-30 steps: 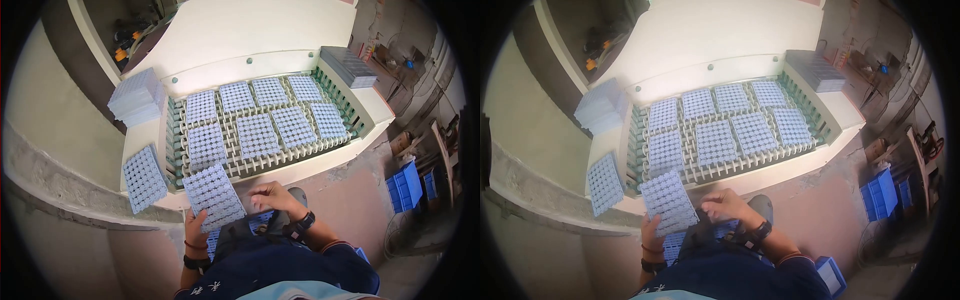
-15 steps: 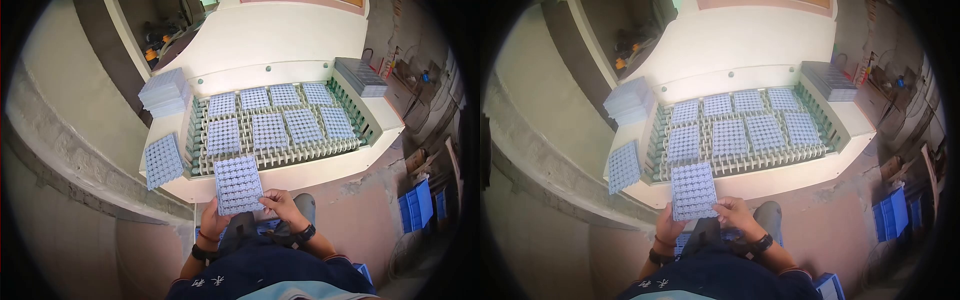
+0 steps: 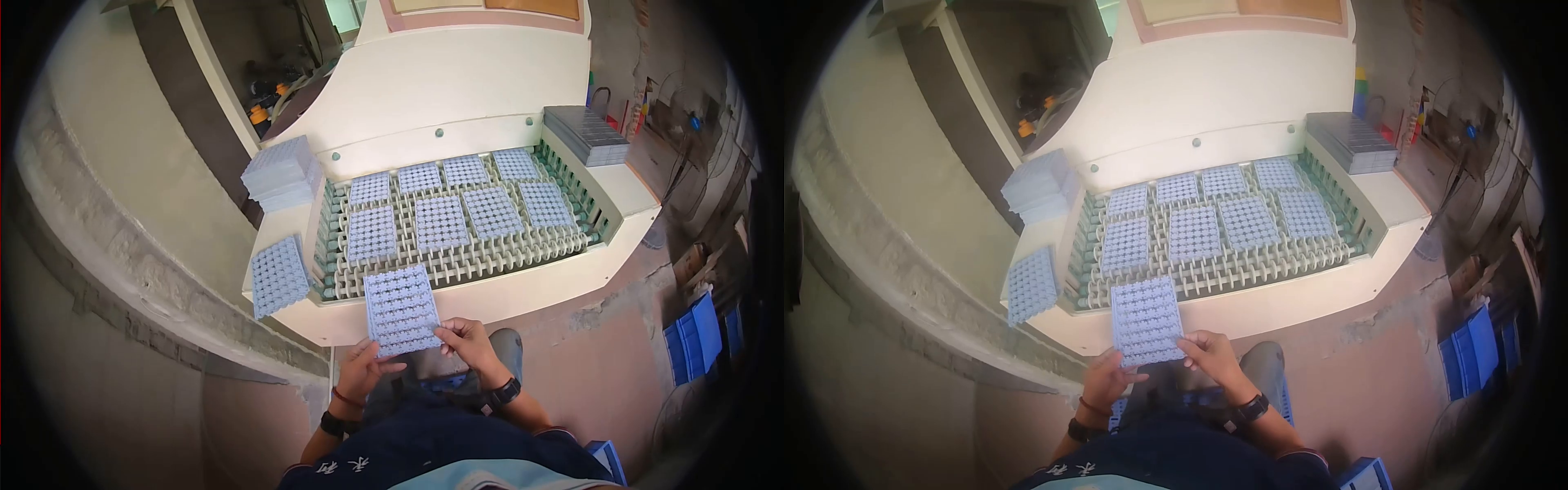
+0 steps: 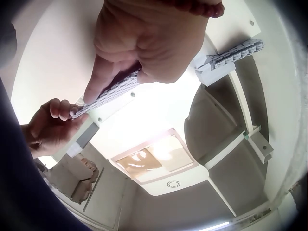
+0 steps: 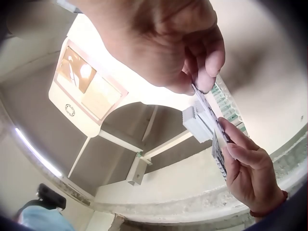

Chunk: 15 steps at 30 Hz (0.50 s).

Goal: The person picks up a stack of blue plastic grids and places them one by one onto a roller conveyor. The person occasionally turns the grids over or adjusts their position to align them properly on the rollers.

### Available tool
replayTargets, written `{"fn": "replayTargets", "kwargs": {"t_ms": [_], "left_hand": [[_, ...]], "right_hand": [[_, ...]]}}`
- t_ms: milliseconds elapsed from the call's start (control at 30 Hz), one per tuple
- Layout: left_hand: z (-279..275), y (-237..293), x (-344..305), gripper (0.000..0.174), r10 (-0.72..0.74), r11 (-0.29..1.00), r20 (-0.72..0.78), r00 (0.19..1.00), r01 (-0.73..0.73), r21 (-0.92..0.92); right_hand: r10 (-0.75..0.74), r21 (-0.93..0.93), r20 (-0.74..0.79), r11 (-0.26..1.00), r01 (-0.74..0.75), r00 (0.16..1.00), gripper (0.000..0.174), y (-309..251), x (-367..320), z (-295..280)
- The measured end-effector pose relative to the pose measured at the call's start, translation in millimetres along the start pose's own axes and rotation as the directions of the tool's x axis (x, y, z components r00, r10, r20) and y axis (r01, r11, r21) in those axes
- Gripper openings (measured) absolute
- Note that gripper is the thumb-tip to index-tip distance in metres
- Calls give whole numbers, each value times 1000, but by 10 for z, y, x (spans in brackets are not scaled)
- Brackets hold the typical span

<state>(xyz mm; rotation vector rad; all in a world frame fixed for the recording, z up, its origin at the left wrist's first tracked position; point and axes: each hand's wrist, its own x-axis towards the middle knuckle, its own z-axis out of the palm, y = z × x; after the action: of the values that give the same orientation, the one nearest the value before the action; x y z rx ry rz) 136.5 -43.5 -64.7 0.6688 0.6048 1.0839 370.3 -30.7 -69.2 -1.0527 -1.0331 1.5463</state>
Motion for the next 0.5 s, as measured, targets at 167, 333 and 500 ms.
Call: {"fn": "replayTargets", "kwargs": {"t_ms": [167, 333, 500], "left_hand": [[-51, 1, 31, 33, -4, 997, -90, 996, 10, 73], [-141, -3, 101, 30, 25, 993, -135, 990, -9, 115], [-134, 48, 209, 29, 9, 997, -177, 984, 5, 82]], "right_hand": [[-30, -60, -11, 998, 29, 999, 15, 36, 53, 25], [-9, -133, -13, 991, 7, 1000, 17, 148, 89, 4], [53, -46, -57, 997, -55, 997, 16, 98, 130, -98]]}}
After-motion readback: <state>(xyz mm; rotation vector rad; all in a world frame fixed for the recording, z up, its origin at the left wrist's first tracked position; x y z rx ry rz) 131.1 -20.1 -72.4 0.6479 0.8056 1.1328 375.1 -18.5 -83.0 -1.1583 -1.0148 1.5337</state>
